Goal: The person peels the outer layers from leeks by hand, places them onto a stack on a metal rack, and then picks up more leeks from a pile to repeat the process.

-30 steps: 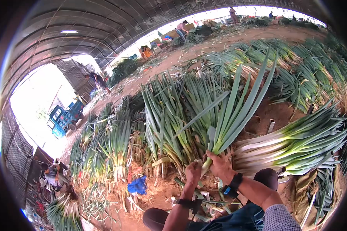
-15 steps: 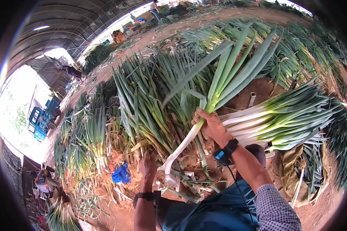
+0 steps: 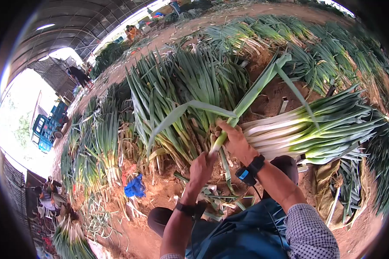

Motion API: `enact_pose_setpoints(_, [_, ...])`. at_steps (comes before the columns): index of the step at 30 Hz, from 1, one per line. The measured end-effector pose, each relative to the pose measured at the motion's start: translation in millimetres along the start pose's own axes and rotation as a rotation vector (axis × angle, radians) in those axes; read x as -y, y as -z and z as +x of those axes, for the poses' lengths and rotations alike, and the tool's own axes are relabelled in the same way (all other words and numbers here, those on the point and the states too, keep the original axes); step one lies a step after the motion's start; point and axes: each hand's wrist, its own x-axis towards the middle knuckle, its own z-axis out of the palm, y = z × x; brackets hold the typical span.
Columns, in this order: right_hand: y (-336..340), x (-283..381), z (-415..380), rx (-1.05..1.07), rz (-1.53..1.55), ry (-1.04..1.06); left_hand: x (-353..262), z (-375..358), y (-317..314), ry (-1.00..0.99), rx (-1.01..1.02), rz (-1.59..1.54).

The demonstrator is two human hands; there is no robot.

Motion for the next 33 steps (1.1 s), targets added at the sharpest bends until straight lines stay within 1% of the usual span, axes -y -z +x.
enact_pose_setpoints(2, [-1.2,-0.2,2.4,-0.009,-0.007,-0.005,-11.1,15.7,6.0,0.173,0.175,-0.302])
enact_pose_setpoints(3, [-0.9,1.7,2.7,0.035,-0.018,0.002,-17.3,14.9,8.9,0.138,0.190,-0.358])
enact_pose_setpoints(6, [-9.8,11.6,-1.3,0.145,-0.021,0.014,-7.6,18.2,-3.0,0.089,0.185,-0.603])
enact_pose_setpoints(9, [-0.5,15.8,1.1,0.335,0.058,-0.053,-14.0,17.2,3.7,0.214,0.183,-0.725])
enact_pose_setpoints(10, [2.0,15.7,-2.9,0.312,-0.189,0.086,-5.1,16.8,-1.2,0.183,0.176,-0.543])
enact_pose_setpoints(11, [2.7,16.3,-8.3,0.292,-0.435,0.232,16.4,21.7,-14.3,0.144,0.162,-0.360])
enact_pose_setpoints(12, [6.5,16.0,-8.0,0.266,-0.708,0.404,26.7,24.2,-21.1,0.125,0.117,-0.300])
enact_pose_setpoints(13, [15.8,13.5,-7.0,0.262,-1.019,0.623,30.6,22.2,-26.1,0.137,0.052,-0.384])
enact_pose_setpoints(14, [25.9,7.8,0.9,0.231,-1.315,0.834,31.7,18.6,-28.2,0.160,-0.011,-0.531])
enact_pose_setpoints(15, [34.2,1.1,10.6,0.187,-1.546,0.993,31.1,16.5,-27.9,0.192,-0.062,-0.690])
enact_pose_setpoints(16, [40.9,-5.9,20.2,0.138,-1.690,1.071,29.7,13.0,-25.2,0.221,-0.109,-0.849])
enact_pose_setpoints(17, [47.6,-16.8,27.5,0.184,-1.206,0.833,31.8,8.8,-23.0,0.248,-0.149,-0.982])
enact_pose_setpoints(18, [57.2,-21.2,35.2,0.187,-0.931,0.620,36.0,5.6,-18.4,0.269,-0.159,-1.070])
enact_pose_setpoints(19, [66.5,-25.4,42.9,0.143,-0.633,0.438,41.7,4.5,-13.9,0.287,-0.163,-1.148])
enact_pose_setpoints(20, [68.5,-21.3,45.4,0.072,-0.531,0.303,49.1,3.9,-8.1,0.300,-0.169,-1.225])
enact_pose_setpoints(21, [69.8,-18.5,47.4,0.040,-0.403,0.218,56.8,3.8,-0.9,0.310,-0.126,-1.247])
enact_pose_setpoints(22, [66.3,-13.9,46.7,-0.001,-0.271,0.139,69.1,6.4,8.8,0.314,-0.077,-1.264])
enact_pose_setpoints(23, [55.3,-4.5,37.8,-0.002,-0.116,0.106,77.3,6.5,19.5,0.322,-0.011,-1.266])
enact_pose_setpoints(26, [51.0,2.2,44.6,0.045,-0.415,0.419,85.2,-11.3,50.5,0.403,0.100,-0.886])
enact_pose_setpoints(27, [55.3,6.6,41.2,0.122,-0.870,0.756,83.6,-17.7,52.8,0.481,-0.003,-0.758])
enact_pose_setpoints(28, [59.6,12.8,31.6,0.202,-1.337,1.069,96.8,-21.9,59.5,0.473,-0.021,-0.768])
enact_pose_setpoints(30, [56.6,10.4,14.4,-0.016,-1.726,1.295,168.5,-37.2,64.2,0.429,-0.054,-1.017])
enact_pose_setpoints(31, [63.6,7.8,19.6,0.017,-1.620,1.113,144.4,-46.0,75.2,0.438,-0.079,-0.533])
enact_pose_setpoints(32, [67.5,6.5,30.9,0.045,-1.497,0.963,113.4,-43.1,86.5,0.395,-0.101,-0.048])
enact_pose_setpoints(33, [60.8,6.1,31.7,-0.043,-1.026,0.684,118.6,-47.5,79.7,0.224,-0.238,0.086])
